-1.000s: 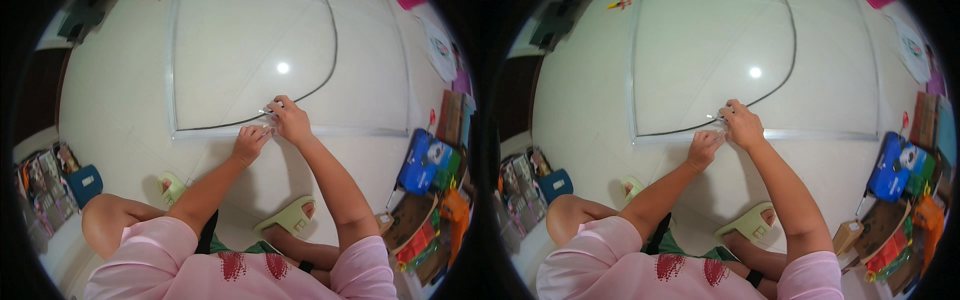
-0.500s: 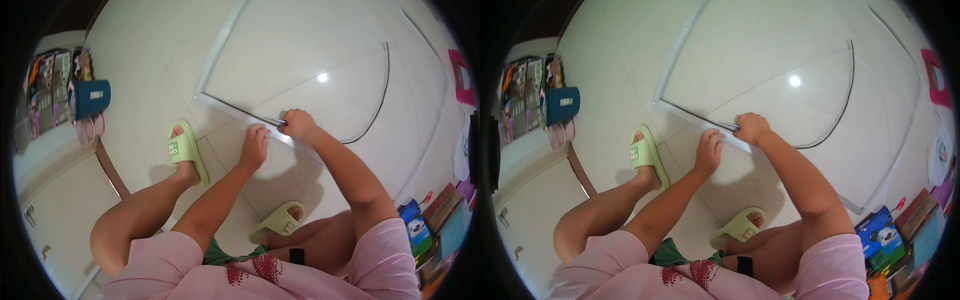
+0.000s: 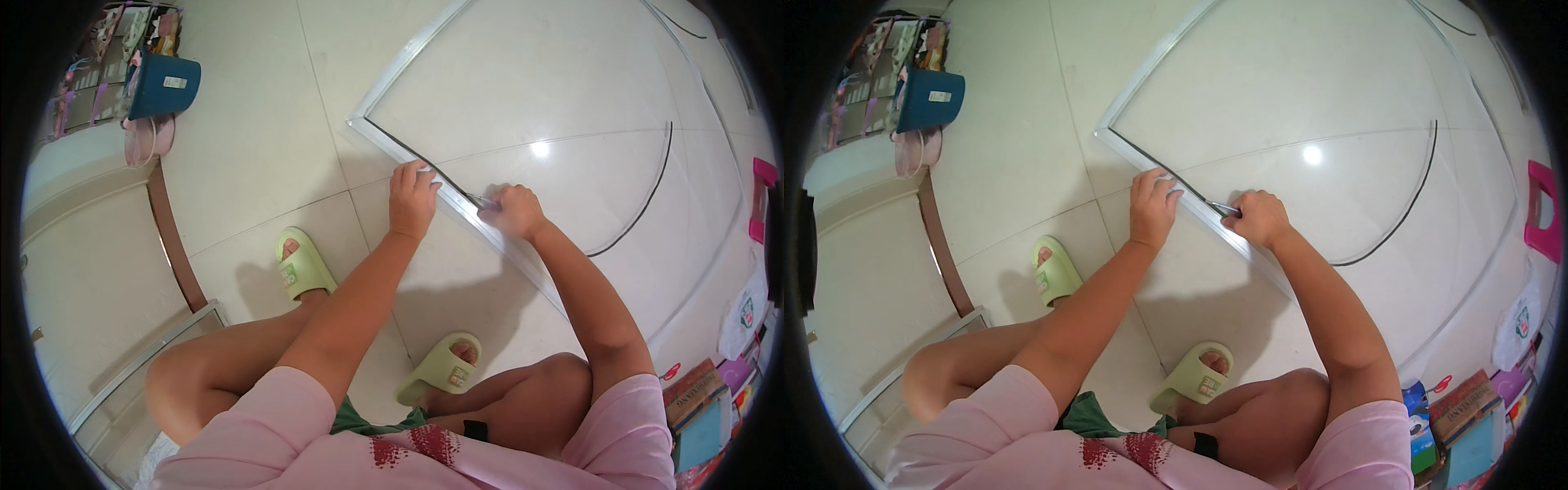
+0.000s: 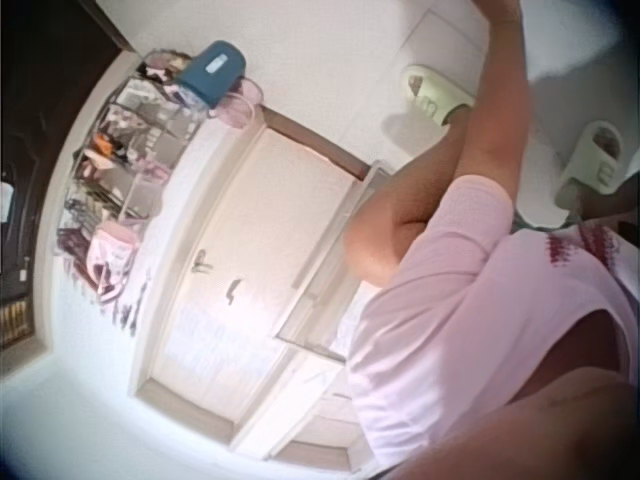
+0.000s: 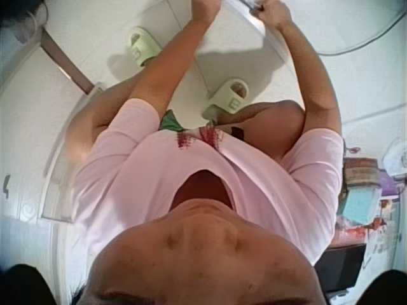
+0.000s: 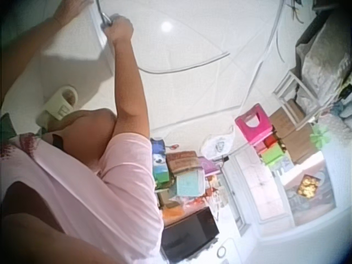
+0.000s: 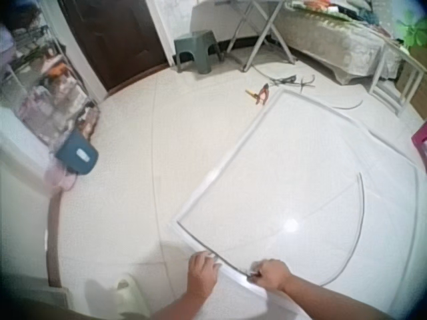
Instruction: The person assembles a window screen by pressing a rubber spline into the channel of an aluminum frame to secure the mesh and trimming excess material using a tool.
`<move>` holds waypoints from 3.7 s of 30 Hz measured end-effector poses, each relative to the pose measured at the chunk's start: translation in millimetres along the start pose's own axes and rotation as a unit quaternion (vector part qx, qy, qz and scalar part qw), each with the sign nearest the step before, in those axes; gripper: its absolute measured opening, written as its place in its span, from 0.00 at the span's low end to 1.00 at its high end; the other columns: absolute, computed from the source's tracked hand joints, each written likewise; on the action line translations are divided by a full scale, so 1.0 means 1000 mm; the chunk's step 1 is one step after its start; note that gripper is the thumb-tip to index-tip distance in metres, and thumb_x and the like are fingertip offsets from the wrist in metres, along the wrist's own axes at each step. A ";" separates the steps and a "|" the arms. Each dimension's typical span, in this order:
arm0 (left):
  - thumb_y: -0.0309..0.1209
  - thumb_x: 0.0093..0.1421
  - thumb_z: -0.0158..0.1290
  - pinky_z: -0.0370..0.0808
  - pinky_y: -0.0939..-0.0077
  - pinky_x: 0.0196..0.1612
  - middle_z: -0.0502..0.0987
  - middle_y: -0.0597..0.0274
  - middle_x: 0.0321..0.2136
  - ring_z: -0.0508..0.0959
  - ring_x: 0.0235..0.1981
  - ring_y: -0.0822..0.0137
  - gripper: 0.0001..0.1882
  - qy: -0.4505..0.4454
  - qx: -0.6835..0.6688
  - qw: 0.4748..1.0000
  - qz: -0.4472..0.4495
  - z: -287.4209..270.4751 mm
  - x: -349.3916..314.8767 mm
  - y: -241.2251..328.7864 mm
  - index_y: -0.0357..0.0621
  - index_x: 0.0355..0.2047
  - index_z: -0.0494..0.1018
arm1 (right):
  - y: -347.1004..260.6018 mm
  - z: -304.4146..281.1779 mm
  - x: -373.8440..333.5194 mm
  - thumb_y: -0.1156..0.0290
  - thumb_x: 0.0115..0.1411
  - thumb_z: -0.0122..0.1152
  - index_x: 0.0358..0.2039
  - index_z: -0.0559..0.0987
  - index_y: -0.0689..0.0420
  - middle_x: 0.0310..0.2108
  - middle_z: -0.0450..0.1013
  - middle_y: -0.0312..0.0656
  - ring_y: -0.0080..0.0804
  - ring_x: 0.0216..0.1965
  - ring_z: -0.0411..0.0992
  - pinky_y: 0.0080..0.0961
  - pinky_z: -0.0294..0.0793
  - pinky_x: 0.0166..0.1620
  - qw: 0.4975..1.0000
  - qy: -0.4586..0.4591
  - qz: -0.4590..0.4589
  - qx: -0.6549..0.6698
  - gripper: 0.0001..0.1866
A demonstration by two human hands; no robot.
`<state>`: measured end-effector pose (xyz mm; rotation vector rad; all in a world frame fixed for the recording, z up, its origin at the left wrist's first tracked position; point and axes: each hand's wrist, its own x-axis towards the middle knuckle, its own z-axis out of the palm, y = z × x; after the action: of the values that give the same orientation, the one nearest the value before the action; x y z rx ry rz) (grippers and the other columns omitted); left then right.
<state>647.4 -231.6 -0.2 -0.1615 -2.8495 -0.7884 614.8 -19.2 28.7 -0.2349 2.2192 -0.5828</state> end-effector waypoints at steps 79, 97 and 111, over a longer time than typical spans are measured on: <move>0.31 0.48 0.61 0.43 0.45 0.65 0.61 0.55 0.57 0.57 0.62 0.54 0.36 -0.275 -0.063 0.933 0.223 -0.047 0.018 -0.064 0.46 0.59 0.63 | -0.022 0.045 -0.037 0.83 0.51 0.53 0.64 0.63 0.37 0.71 0.38 0.40 0.55 0.70 0.37 0.56 0.48 0.65 0.981 0.126 0.028 -0.143 0.40; 0.32 0.50 0.60 0.40 0.39 0.65 0.61 0.58 0.56 0.56 0.63 0.55 0.38 -0.323 -0.029 0.909 0.261 -0.050 0.013 -0.079 0.41 0.60 0.57 | -0.093 0.051 0.039 0.63 0.55 0.63 0.26 0.76 0.58 0.24 0.75 0.45 0.46 0.28 0.74 0.40 0.72 0.33 0.942 0.242 0.085 0.215 0.12; 0.26 0.48 0.59 0.50 0.45 0.66 0.62 0.52 0.55 0.63 0.57 0.52 0.38 -0.276 -0.108 0.919 0.260 -0.052 0.017 -0.087 0.36 0.60 0.59 | -0.091 0.035 0.043 0.60 0.45 0.72 0.21 0.79 0.60 0.22 0.77 0.47 0.44 0.26 0.77 0.34 0.76 0.33 0.937 0.188 0.206 0.212 0.16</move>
<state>625.0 -331.7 3.4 -1.3015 -2.9362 -1.0503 610.9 -125.7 23.9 0.5988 2.3306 -0.9030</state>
